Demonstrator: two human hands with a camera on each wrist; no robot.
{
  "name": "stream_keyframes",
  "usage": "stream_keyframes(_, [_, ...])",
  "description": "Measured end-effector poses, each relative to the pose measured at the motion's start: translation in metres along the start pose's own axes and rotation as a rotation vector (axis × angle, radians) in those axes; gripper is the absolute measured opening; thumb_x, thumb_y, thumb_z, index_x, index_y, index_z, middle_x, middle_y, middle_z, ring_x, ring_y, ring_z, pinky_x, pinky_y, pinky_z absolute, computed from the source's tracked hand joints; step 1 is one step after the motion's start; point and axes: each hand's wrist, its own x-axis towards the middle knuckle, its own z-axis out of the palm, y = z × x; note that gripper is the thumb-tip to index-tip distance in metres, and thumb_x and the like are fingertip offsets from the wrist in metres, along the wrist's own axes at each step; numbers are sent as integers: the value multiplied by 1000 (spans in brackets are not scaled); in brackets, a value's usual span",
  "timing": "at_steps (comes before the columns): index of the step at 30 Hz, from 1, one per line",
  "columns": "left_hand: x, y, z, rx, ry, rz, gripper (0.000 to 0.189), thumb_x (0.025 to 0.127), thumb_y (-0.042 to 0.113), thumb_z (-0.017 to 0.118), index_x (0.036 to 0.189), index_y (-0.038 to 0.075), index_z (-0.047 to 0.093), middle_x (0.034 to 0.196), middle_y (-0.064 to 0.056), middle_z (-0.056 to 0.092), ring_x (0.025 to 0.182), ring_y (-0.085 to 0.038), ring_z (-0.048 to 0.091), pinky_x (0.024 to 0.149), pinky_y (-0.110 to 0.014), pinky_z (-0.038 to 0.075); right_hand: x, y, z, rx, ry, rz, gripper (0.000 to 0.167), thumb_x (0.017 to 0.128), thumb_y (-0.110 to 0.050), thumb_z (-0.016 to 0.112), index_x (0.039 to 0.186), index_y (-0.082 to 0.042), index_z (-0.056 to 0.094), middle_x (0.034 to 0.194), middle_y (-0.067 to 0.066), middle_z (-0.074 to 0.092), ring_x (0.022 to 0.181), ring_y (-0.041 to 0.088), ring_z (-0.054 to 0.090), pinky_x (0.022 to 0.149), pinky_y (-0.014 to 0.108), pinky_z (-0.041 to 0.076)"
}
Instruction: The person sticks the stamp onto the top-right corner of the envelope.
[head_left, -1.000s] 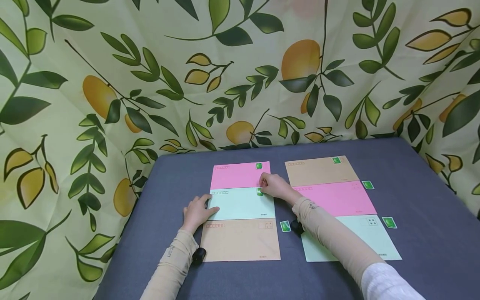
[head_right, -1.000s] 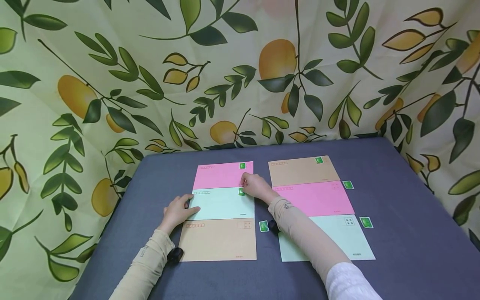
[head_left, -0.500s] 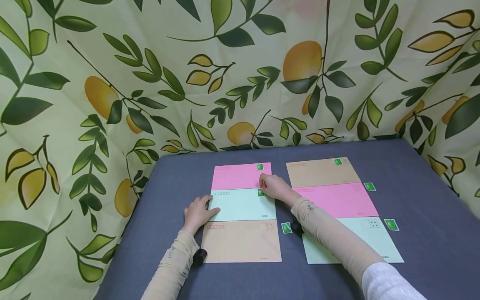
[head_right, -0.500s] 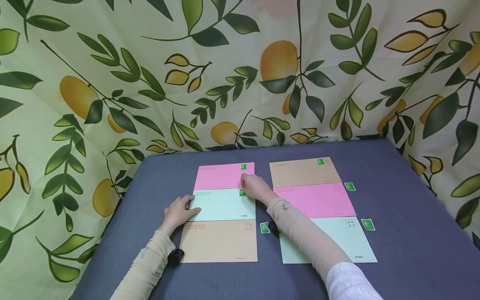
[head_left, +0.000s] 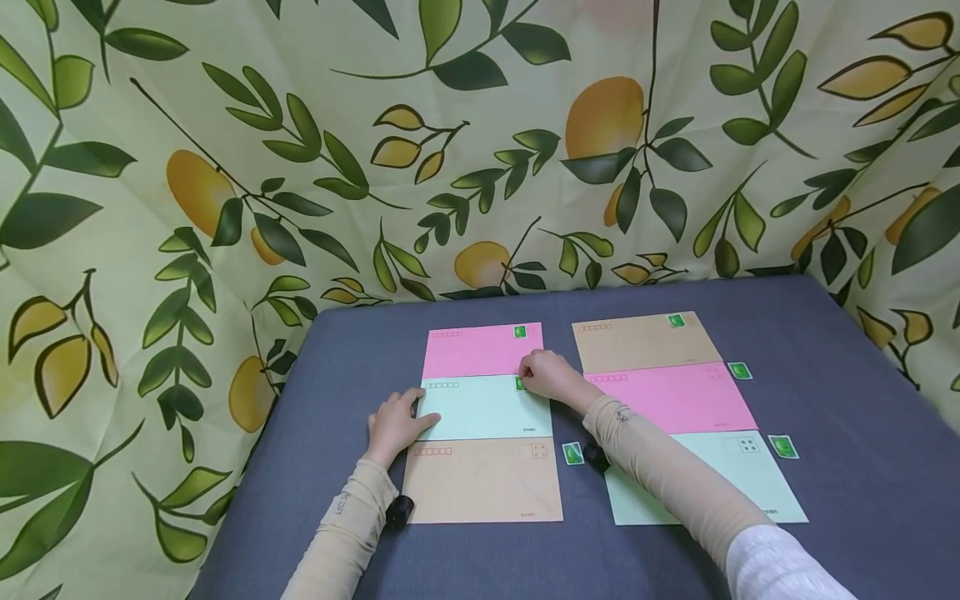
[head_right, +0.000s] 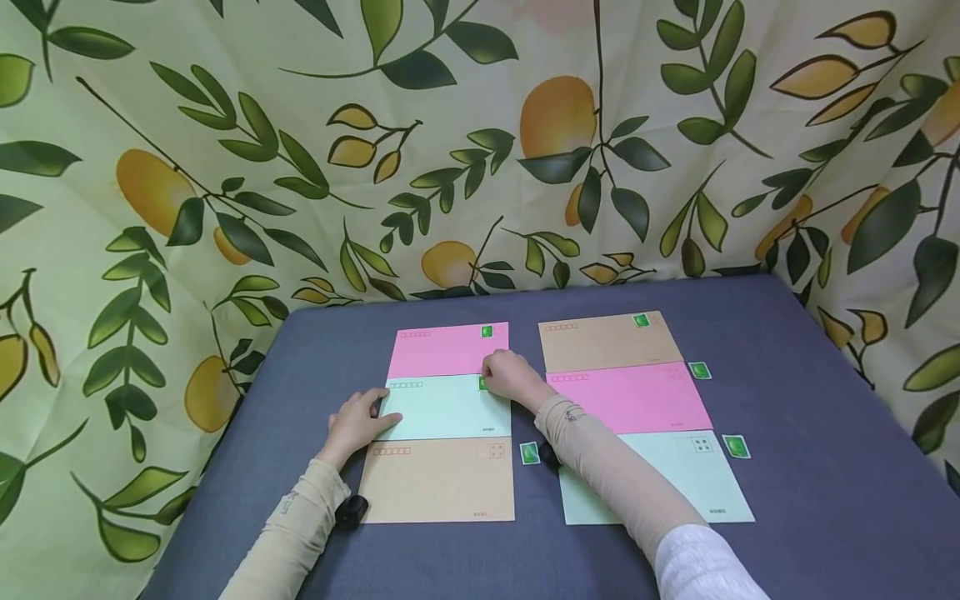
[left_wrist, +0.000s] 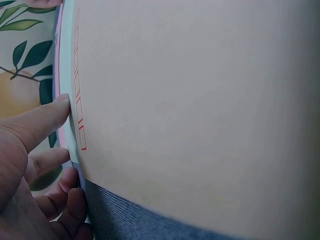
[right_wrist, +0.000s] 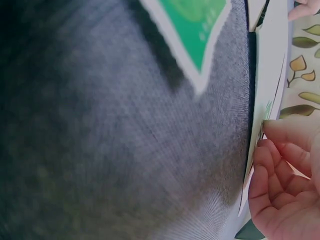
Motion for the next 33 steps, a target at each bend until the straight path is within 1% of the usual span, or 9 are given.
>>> stream_keyframes(5, [1, 1, 1, -7, -3, -6, 53, 80, 35, 70, 126, 11, 57, 85, -10, 54, 78, -25, 49, 73, -45, 31, -2, -1, -2, 7, -11, -14, 3, 81, -7, 63, 83, -5, 65, 73, 3, 53, 66, 15, 47, 59, 24, 37])
stream_keyframes(10, [1, 1, 2, 5, -6, -5, 51, 82, 35, 67, 126, 10, 57, 85, -10, 55, 79, -25, 49, 72, -42, 30, -4, -2, -3, -4, -15, -12, 4, 80, -8, 64, 83, -7, 63, 73, 3, 50, 66, 15, 46, 59, 24, 36])
stream_keyframes(14, [1, 1, 0, 10, -8, -5, 50, 84, 35, 65, 127, 11, 57, 82, -8, 54, 75, -23, 48, 70, -39, 28, -5, -3, -5, -1, -1, -19, 3, 80, -9, 63, 83, -7, 63, 72, 3, 50, 65, 15, 46, 58, 24, 35])
stream_keyframes(19, [1, 3, -5, -4, 7, 21, 47, 85, 32, 65, 125, 9, 58, 76, -6, 52, 66, -18, 48, 64, -33, 29, -7, -5, -9, 18, 27, -22, 4, 81, -9, 62, 83, -6, 63, 72, 4, 52, 65, 15, 47, 58, 24, 36])
stream_keyframes(24, [1, 8, -13, -4, 15, 39, 46, 85, 31, 65, 124, 8, 58, 74, -5, 51, 64, -17, 46, 61, -31, 28, -8, -10, -15, 36, 29, -4, 5, 83, -11, 61, 85, -7, 64, 75, 4, 54, 67, 15, 48, 58, 23, 38])
stream_keyframes(28, [3, 14, -16, 9, 27, 53, 48, 84, 33, 65, 125, 9, 58, 73, -3, 49, 64, -16, 44, 61, -30, 26, -11, -14, -22, 48, 25, -11, 7, 84, -13, 62, 88, -8, 65, 77, 4, 57, 68, 16, 49, 57, 23, 39])
stream_keyframes(31, [3, 22, -20, 19, 35, 71, 47, 85, 34, 65, 126, 12, 57, 74, -4, 49, 66, -17, 44, 63, -31, 27, -15, -16, -28, 47, 31, -24, 10, 84, -16, 62, 90, -9, 66, 80, 4, 60, 70, 15, 51, 59, 24, 41])
stream_keyframes(33, [2, 28, -22, 26, 36, 82, 47, 85, 35, 64, 127, 14, 57, 79, -6, 53, 71, -19, 47, 65, -34, 30, -18, -17, -33, 47, 38, -25, 11, 85, -17, 63, 91, -9, 66, 82, 4, 61, 72, 15, 52, 61, 24, 42])
